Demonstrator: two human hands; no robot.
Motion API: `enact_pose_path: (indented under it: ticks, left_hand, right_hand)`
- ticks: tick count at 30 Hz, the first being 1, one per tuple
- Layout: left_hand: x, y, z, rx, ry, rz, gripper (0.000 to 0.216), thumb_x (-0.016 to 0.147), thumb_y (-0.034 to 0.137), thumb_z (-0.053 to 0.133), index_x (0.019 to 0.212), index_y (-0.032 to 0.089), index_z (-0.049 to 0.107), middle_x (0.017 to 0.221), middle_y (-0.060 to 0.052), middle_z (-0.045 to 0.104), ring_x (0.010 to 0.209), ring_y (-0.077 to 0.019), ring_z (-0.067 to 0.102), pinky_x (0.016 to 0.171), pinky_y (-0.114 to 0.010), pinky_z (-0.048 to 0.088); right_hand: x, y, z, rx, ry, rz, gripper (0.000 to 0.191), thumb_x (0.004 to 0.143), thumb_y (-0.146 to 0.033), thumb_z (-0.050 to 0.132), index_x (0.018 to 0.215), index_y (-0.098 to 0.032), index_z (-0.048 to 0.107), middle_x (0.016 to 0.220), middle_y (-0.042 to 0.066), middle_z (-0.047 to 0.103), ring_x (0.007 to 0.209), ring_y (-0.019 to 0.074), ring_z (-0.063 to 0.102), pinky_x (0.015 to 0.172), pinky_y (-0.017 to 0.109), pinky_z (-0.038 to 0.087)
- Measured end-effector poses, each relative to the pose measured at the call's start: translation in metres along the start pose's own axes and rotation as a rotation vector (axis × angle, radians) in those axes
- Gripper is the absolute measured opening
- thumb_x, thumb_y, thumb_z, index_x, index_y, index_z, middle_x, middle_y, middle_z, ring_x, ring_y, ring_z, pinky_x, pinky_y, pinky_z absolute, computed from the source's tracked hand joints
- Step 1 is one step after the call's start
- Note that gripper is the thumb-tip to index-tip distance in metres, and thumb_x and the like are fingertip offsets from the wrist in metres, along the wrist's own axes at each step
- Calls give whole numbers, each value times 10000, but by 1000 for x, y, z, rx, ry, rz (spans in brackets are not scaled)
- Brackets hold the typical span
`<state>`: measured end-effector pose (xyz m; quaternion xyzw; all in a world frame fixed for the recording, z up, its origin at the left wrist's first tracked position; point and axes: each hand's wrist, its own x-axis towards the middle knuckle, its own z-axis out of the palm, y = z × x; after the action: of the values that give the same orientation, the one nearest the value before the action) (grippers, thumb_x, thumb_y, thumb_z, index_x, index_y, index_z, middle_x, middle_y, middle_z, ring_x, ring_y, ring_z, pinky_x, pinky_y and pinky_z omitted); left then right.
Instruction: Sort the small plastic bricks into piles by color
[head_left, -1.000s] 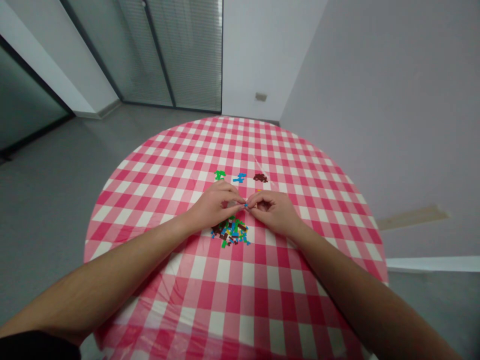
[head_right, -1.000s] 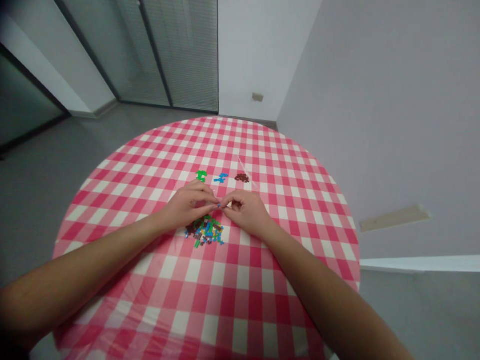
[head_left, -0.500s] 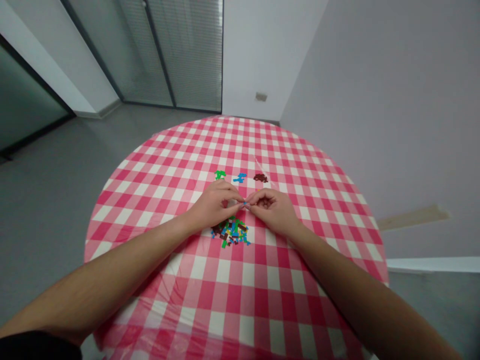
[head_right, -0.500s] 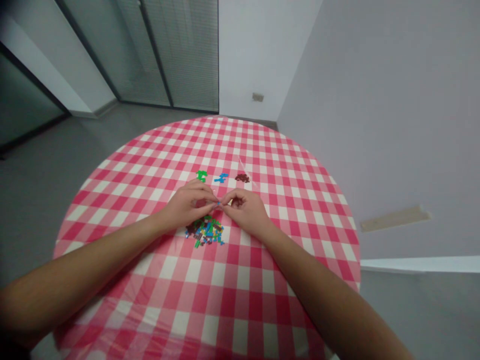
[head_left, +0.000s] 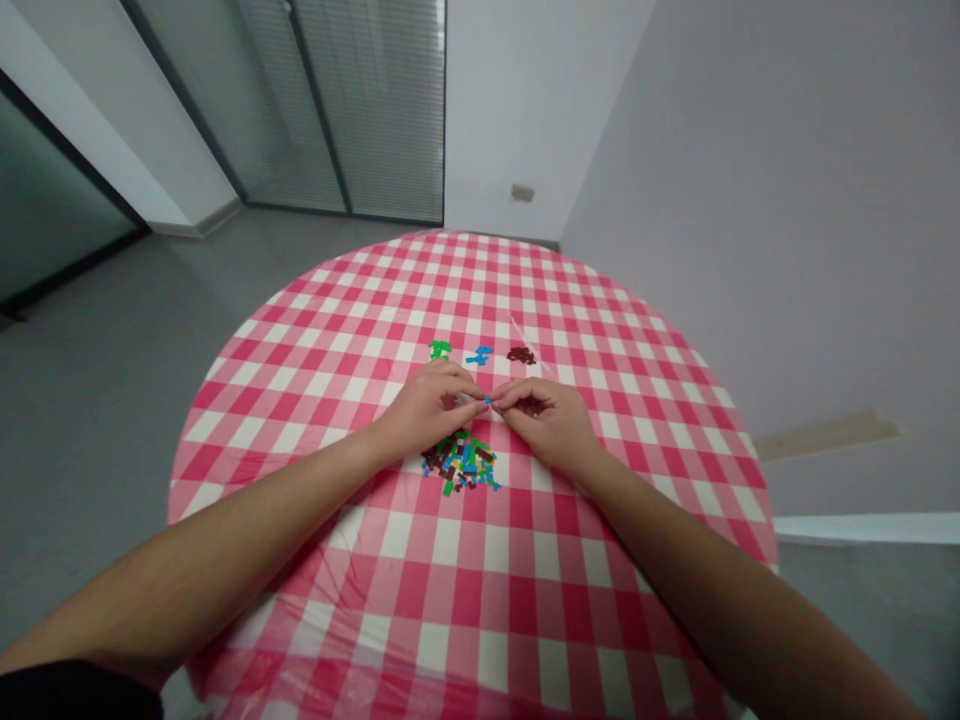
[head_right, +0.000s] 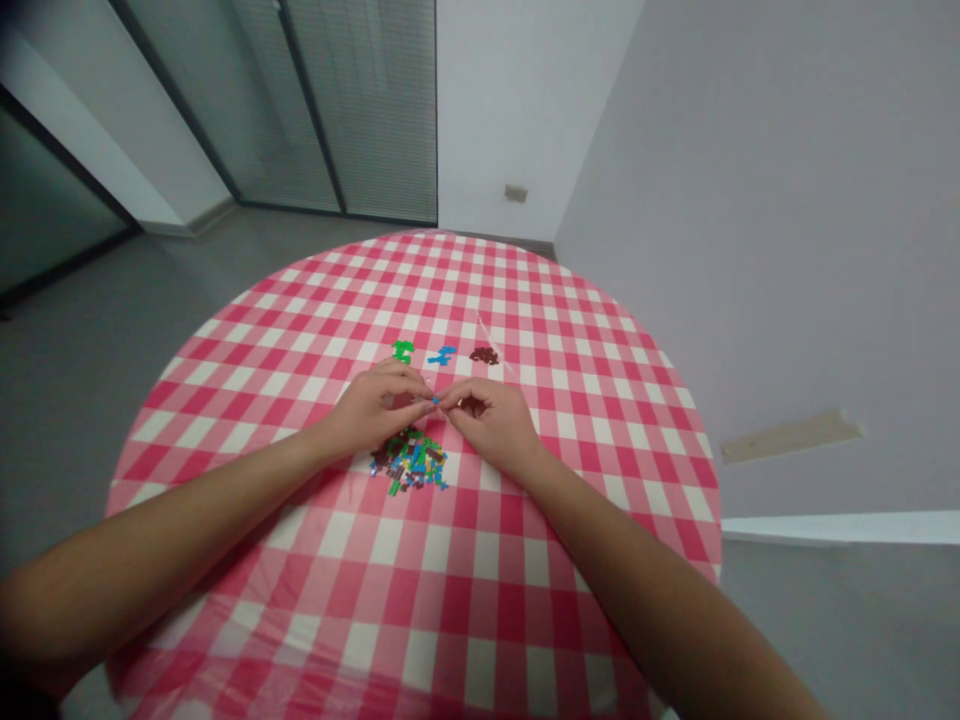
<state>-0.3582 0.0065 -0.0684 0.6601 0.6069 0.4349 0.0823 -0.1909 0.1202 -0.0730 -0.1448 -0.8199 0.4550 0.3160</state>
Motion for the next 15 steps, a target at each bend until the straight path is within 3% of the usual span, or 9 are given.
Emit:
enact_pose_path:
  ticks: [9, 15]
  left_hand:
    - [-1, -1, 2, 26, 50, -27, 41, 826, 220, 685, 833, 226, 724, 837, -26, 701, 854, -197, 625, 827, -377, 488]
    - [4, -16, -4, 227, 136, -151, 47, 809, 238, 692, 786, 220, 729, 834, -30, 718, 835, -219, 622, 833, -407, 465]
  right_hand:
    - [0, 2, 2, -18, 3, 7, 113, 783, -134, 606, 789, -207, 692, 864, 45, 758, 791, 185, 708, 707, 308, 551]
    - [1, 4, -1, -132, 101, 24, 140, 762, -123, 581, 799, -203, 690, 843, 43, 741, 807, 199, 683, 717, 320, 528]
